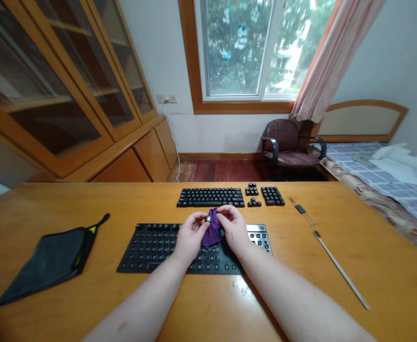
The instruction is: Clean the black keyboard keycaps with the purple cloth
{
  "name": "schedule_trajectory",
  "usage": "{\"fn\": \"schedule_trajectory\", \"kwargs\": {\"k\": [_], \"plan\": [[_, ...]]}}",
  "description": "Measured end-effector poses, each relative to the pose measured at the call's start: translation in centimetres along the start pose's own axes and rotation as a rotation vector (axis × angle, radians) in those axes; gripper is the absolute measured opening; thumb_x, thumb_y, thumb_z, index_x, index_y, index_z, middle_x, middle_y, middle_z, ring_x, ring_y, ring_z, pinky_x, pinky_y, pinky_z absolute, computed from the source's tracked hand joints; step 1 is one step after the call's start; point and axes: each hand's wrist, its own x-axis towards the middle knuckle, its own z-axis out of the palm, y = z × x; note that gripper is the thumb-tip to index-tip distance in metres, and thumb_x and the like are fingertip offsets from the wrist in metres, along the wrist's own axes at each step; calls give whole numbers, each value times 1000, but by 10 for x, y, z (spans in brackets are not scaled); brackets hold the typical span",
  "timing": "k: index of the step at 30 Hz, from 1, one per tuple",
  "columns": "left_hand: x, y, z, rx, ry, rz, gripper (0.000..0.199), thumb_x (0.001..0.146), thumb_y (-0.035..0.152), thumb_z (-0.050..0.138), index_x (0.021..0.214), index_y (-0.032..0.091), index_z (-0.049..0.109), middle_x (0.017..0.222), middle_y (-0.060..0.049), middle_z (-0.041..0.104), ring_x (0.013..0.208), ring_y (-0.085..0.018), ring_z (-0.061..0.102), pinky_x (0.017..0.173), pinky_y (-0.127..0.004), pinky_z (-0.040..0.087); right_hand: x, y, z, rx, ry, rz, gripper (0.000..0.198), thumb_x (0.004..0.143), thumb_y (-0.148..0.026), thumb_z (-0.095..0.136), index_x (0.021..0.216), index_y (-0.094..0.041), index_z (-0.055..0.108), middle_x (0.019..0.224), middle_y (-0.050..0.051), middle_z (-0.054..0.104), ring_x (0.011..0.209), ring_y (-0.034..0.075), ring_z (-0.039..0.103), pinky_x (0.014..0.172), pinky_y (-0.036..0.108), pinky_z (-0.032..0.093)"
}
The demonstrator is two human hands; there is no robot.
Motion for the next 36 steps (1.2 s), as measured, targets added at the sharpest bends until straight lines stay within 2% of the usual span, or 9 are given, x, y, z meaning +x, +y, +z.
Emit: {"fn": "schedule_trajectory", "kwargs": {"k": [3, 5, 12, 15, 19, 24, 30, 36], "plan": [[1, 3, 2, -111, -14, -63, 19, 71, 18, 63, 89, 16, 58, 88, -5, 65, 87, -17, 63, 86, -33, 49, -1, 0, -1, -14, -37, -34, 6, 75, -27, 59, 77, -22, 60, 85, 2, 63, 84, 18, 59, 83, 34, 45], [1, 6, 3, -152, -4, -81, 20, 69, 17, 64, 88, 15, 57, 87, -4, 65, 86, -16, 64, 85, -33, 49, -1, 1, -2, -53, -45, -42, 8, 77, -27, 56, 79, -21, 61, 87, 3, 63, 86, 19, 58, 84, 35, 44], [-1, 8, 3, -166, -4, -82, 19, 68, 18, 65, 86, 16, 58, 87, -3, 64, 88, -16, 63, 87, -33, 48, 2, 5, -3, -309, -74, -176, 14, 77, -31, 59, 82, -21, 67, 104, 7, 59, 101, 23, 54, 88, 38, 43], [-1, 7, 3, -168, -19, -83, 19, 69, 18, 65, 86, 16, 59, 89, -4, 64, 89, -17, 63, 88, -33, 48, 2, 6, -4, -388, -46, -223, 13, 78, -30, 59, 82, -21, 68, 102, 8, 59, 99, 22, 55, 88, 38, 43], [-2, 5, 3, -139, -31, -64, 18, 69, 17, 64, 87, 16, 59, 89, -4, 64, 89, -16, 62, 88, -32, 48, 2, 2, -4, -464, 37, -267, 12, 77, -27, 59, 70, -20, 66, 89, 6, 59, 88, 20, 56, 83, 36, 43], [-2, 5, 3, -144, -34, -70, 18, 70, 15, 63, 87, 16, 59, 87, -3, 63, 88, -16, 62, 88, -31, 48, 0, -1, -2, -418, -4, -185, 16, 80, -29, 56, 69, -19, 61, 74, 3, 59, 73, 18, 56, 69, 31, 45], [-2, 3, 1, -95, -51, -31, 19, 71, 17, 64, 89, 16, 60, 91, -5, 64, 90, -17, 62, 88, -32, 47, 0, 0, -1, -410, -54, -196, 13, 76, -31, 61, 75, -20, 67, 82, 5, 62, 78, 19, 58, 69, 31, 46], [-1, -5, -1, 17, -28, 22, 19, 73, 19, 62, 91, 17, 61, 92, -5, 63, 90, -17, 60, 87, -33, 46, 0, 2, -3, -412, 36, -210, 13, 75, -31, 62, 73, -20, 68, 82, 6, 62, 80, 20, 58, 72, 34, 47]]}}
